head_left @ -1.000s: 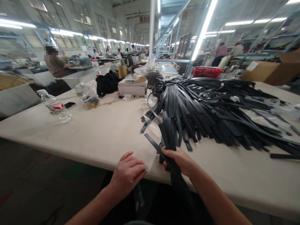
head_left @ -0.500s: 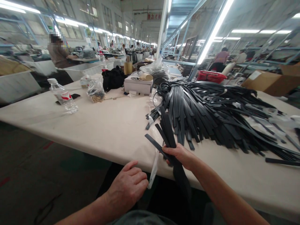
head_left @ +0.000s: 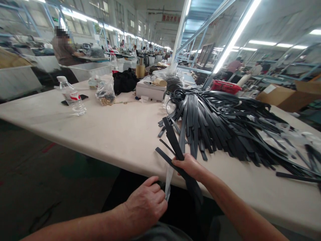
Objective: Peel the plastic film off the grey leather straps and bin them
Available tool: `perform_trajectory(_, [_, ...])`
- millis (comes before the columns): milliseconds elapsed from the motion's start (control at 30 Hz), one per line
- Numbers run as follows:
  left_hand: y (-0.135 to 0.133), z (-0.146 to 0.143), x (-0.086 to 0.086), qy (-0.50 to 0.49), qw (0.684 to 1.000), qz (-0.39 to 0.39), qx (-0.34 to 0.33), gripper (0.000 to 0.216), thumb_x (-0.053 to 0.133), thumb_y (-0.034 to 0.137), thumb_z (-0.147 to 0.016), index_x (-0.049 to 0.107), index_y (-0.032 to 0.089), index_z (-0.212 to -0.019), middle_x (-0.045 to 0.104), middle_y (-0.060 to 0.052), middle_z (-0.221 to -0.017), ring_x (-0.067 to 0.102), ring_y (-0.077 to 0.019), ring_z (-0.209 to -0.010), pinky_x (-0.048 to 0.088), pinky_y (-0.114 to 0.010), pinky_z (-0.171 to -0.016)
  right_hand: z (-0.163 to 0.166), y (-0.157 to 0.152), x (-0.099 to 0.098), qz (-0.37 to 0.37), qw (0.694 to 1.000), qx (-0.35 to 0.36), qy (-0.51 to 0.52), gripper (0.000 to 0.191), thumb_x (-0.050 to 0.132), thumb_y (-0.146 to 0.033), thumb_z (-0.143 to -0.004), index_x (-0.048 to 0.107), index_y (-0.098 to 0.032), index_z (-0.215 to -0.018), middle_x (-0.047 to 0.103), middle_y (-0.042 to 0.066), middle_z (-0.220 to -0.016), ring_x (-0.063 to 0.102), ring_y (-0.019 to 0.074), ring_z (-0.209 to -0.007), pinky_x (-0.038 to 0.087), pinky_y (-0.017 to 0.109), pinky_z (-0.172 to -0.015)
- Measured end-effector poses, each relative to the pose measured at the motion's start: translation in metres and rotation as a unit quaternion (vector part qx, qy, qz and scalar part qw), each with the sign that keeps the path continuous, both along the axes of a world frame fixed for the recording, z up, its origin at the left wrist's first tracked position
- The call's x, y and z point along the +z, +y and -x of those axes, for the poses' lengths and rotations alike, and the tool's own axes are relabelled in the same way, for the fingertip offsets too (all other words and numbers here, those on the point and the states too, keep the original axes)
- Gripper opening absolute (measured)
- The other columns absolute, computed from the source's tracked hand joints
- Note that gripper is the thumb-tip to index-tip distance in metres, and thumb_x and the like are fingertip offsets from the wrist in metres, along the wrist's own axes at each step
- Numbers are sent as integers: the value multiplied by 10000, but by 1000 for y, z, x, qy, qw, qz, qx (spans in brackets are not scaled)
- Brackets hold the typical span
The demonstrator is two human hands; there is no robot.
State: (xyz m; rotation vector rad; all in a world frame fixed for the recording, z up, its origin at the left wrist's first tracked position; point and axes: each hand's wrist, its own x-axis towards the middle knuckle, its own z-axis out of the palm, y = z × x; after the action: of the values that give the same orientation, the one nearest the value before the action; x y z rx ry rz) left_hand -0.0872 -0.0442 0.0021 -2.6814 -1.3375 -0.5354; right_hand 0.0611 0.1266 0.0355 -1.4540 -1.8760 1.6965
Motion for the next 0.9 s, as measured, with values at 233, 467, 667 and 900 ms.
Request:
perform_trajectory(233, [4, 14, -1, -293, 895, 293, 162, 386, 751, 544, -679, 678, 202, -845, 695, -17, -797, 631, -193, -739, 469, -297, -692, -14, -8, 16, -24, 997, 33, 59, 321, 703, -470, -706, 610, -166, -748, 501, -67, -515, 477, 84, -429, 393, 209, -430])
perform_trajectory(467, [53, 5, 10, -740, 542, 391, 69, 494, 807, 387, -656, 659, 169, -1074, 710, -72, -994, 651, -214, -945, 482, -302, -842, -10, -28, 24, -74, 990, 102, 69, 320, 658, -485, -792, 679, -166, -799, 494, -66, -525, 437, 82, -456, 347, 205, -436])
perform_trajectory(667, [59, -4, 5, -759, 502, 408, 73, 487, 854, 295, -597, 686, 164, -1035, 709, -19, -823, 646, -152, -774, 451, -258, -768, -11, -31, 21, -117, 988, 73, 64, 271, 634, -433, -808, 693, -171, -772, 485, -61, -508, 443, 92, -442, 342, 212, -421])
perform_trajectory(900, [60, -5, -1, -708, 528, 449, 139, 344, 873, 368, -533, 651, 137, -660, 583, 39, -598, 475, -75, -547, 364, -219, -591, -15, -28, 11, -131, 988, 39, 76, 252, 636, -425, -795, 664, -179, -747, 511, -57, -483, 475, 105, -431, 373, 218, -424])
